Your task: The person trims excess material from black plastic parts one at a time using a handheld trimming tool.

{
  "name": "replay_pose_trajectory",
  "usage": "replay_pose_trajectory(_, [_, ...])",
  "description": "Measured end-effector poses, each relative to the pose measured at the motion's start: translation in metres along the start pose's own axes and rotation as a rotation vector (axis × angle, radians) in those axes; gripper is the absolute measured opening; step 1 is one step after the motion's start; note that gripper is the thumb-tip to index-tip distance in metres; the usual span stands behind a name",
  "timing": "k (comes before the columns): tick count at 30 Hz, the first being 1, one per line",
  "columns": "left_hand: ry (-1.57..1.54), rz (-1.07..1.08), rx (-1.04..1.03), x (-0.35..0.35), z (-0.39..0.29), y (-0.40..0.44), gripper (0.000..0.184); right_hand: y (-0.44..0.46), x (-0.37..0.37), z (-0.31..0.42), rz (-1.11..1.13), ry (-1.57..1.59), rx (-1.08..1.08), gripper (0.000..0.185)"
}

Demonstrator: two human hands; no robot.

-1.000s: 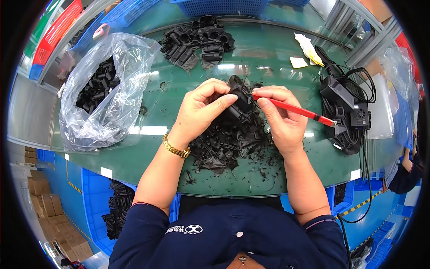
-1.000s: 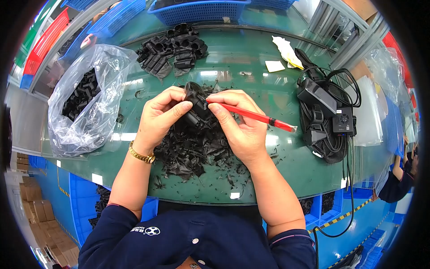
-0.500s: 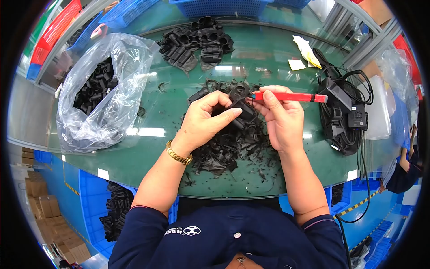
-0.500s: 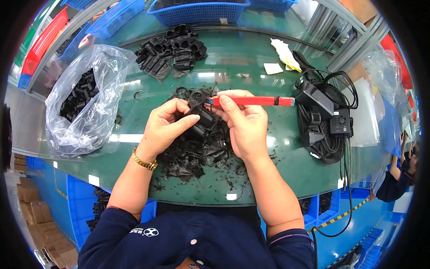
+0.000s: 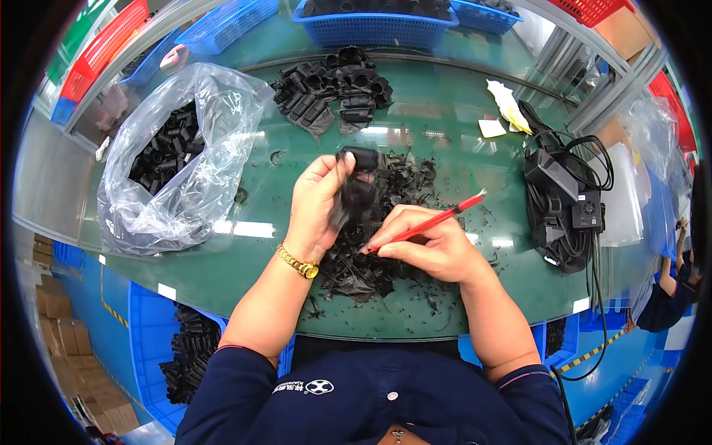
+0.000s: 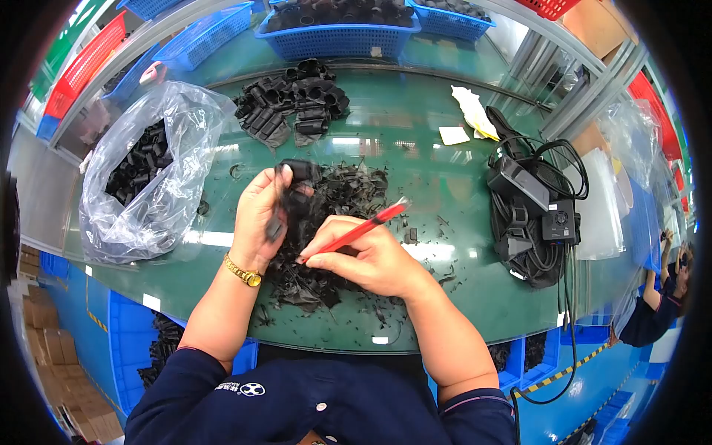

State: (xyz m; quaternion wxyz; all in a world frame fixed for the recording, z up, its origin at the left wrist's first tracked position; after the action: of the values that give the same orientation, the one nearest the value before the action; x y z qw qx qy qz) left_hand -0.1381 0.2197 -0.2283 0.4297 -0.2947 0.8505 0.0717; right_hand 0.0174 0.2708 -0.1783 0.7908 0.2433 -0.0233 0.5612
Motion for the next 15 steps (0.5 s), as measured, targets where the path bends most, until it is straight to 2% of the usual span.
replay_pose_trajectory(1, [-0.053,-0.019,0.006,0.005,0.0,0.003,0.01,-0.001,0.003,0.003,0.006,0.001,0.002,0.009])
replay_pose_trajectory(3, [-0.161,-0.059,0.012,0.013,-0.002,0.008,0.013,-0.006,0.008,-0.003,0.065,0.188,-0.161,0.007])
replay_pose_trajectory(5, [-0.219,-0.022,-0.005,0.014,-0.01,0.007,0.011,-0.005,0.019,-0.003,-0.004,0.122,-0.051,0.008])
replay_pose_trajectory(7, [-0.162,0.181,-0.107,0.004,-0.018,0.004,0.01,-0.006,0.03,-0.008,-0.205,0.252,-0.047,0.008])
replay_pose_trajectory(9, [-0.096,0.177,-0.124,-0.002,-0.014,-0.001,0.007,-0.007,0.043,-0.008,-0.432,0.292,0.009,0.011])
replay_pose_trajectory(11, [0.14,0.243,-0.18,-0.016,-0.01,-0.011,0.013,-0.011,0.051,-0.009,-0.586,0.272,0.04,0.012])
replay_pose_trajectory(13, [0.194,0.282,-0.177,-0.023,-0.005,-0.016,0.015,-0.012,0.052,-0.006,-0.607,0.211,0.066,0.012])
replay_pose_trajectory(15, [0.323,0.364,-0.219,-0.034,-0.002,-0.023,0.013,-0.011,0.045,0.002,-0.585,0.015,0.112,0.014])
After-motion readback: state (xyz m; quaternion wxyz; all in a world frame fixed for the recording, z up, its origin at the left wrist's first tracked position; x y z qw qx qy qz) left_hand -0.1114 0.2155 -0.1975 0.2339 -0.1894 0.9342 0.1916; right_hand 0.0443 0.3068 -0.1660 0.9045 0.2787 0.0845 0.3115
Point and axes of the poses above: each hand's wrist, its own y-axis towards the middle knuckle, its own x-axis out of the back of the hand, z = x × y, the point moved 6 cm from there along y, towards the middle knuckle, and after that the axes turned 15 degrees about -y, right-handed, at the moved point
